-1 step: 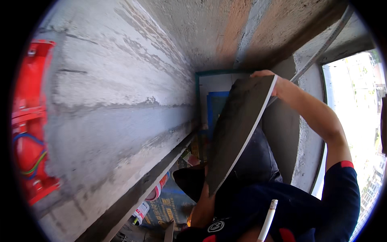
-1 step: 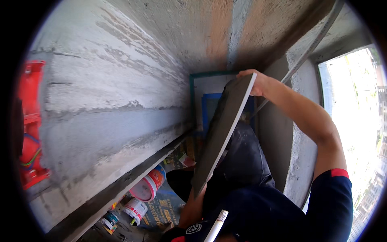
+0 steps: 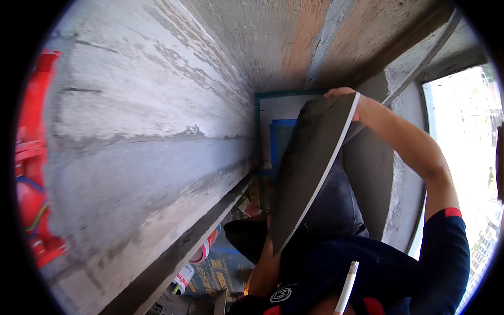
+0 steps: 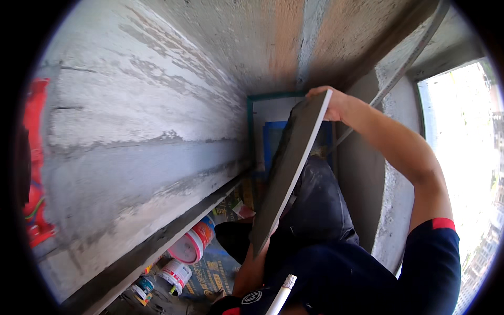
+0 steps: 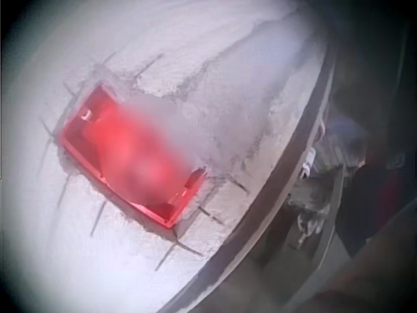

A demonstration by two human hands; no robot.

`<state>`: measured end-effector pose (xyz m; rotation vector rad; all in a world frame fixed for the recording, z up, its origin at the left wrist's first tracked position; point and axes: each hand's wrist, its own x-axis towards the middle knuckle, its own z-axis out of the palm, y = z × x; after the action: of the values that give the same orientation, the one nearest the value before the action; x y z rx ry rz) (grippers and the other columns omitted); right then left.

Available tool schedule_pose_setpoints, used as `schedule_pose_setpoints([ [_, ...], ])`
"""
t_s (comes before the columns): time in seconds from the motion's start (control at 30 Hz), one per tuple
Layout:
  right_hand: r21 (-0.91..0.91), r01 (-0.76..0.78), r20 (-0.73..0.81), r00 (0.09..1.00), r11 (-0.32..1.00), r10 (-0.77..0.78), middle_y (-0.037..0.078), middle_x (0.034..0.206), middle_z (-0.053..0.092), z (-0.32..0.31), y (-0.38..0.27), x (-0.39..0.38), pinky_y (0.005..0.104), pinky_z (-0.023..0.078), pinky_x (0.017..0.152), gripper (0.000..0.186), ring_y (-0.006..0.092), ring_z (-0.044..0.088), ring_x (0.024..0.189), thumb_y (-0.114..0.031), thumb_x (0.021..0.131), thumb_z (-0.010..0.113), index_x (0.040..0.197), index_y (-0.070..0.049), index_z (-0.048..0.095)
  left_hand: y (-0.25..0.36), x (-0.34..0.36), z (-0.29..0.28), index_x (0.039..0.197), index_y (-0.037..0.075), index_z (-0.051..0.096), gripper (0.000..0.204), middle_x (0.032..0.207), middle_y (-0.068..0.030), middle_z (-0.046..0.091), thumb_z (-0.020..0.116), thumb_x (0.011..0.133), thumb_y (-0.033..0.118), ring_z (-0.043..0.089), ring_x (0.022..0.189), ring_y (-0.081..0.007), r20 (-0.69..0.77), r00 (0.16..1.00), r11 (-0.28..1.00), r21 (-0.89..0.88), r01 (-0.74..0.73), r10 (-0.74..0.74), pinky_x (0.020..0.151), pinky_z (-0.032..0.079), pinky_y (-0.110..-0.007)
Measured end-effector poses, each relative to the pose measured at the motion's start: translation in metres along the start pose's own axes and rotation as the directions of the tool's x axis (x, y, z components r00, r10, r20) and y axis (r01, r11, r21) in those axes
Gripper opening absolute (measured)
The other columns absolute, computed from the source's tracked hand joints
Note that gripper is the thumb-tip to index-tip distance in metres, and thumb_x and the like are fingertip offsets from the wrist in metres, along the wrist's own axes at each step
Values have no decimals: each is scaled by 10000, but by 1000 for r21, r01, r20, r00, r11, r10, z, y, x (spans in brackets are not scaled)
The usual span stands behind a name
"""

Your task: The person positions a wall tile, taps it into place with a mallet, uses a ruler to check the alignment, and applies mortar using a trowel.

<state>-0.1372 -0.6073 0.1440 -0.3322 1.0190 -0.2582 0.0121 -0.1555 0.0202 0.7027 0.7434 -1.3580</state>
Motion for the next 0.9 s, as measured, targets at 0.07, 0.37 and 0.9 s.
schedule_pose_setpoints([
  [0.07,-100,59,-8,998,993,-60,139,755,619,-2,-6,27,409,561,611,149,274,648,689,-138,901,494,816,-51,580,-3,37,-10,1064,88,640,370,1008,-65,672,566,831,366,635,870,-166,38,999,999,-15,30,-29,729,479,-330],
  [0.37,-551,194,125,981,812,-150,170,868,649,26,-9,94,409,535,707,167,267,644,785,-118,890,518,893,1,634,-19,141,-67,1052,80,640,340,994,-68,673,559,845,337,639,848,-164,213,977,994,-100,38,-16,700,486,-334],
  [0.9,-551,364,600,798,751,54,156,993,648,-1,-40,187,469,564,774,259,288,656,895,-234,945,490,1021,-11,599,-26,204,-61,959,109,636,203,814,-30,627,572,836,257,534,591,-135,510,831,974,-91,-206,223,561,382,-296],
])
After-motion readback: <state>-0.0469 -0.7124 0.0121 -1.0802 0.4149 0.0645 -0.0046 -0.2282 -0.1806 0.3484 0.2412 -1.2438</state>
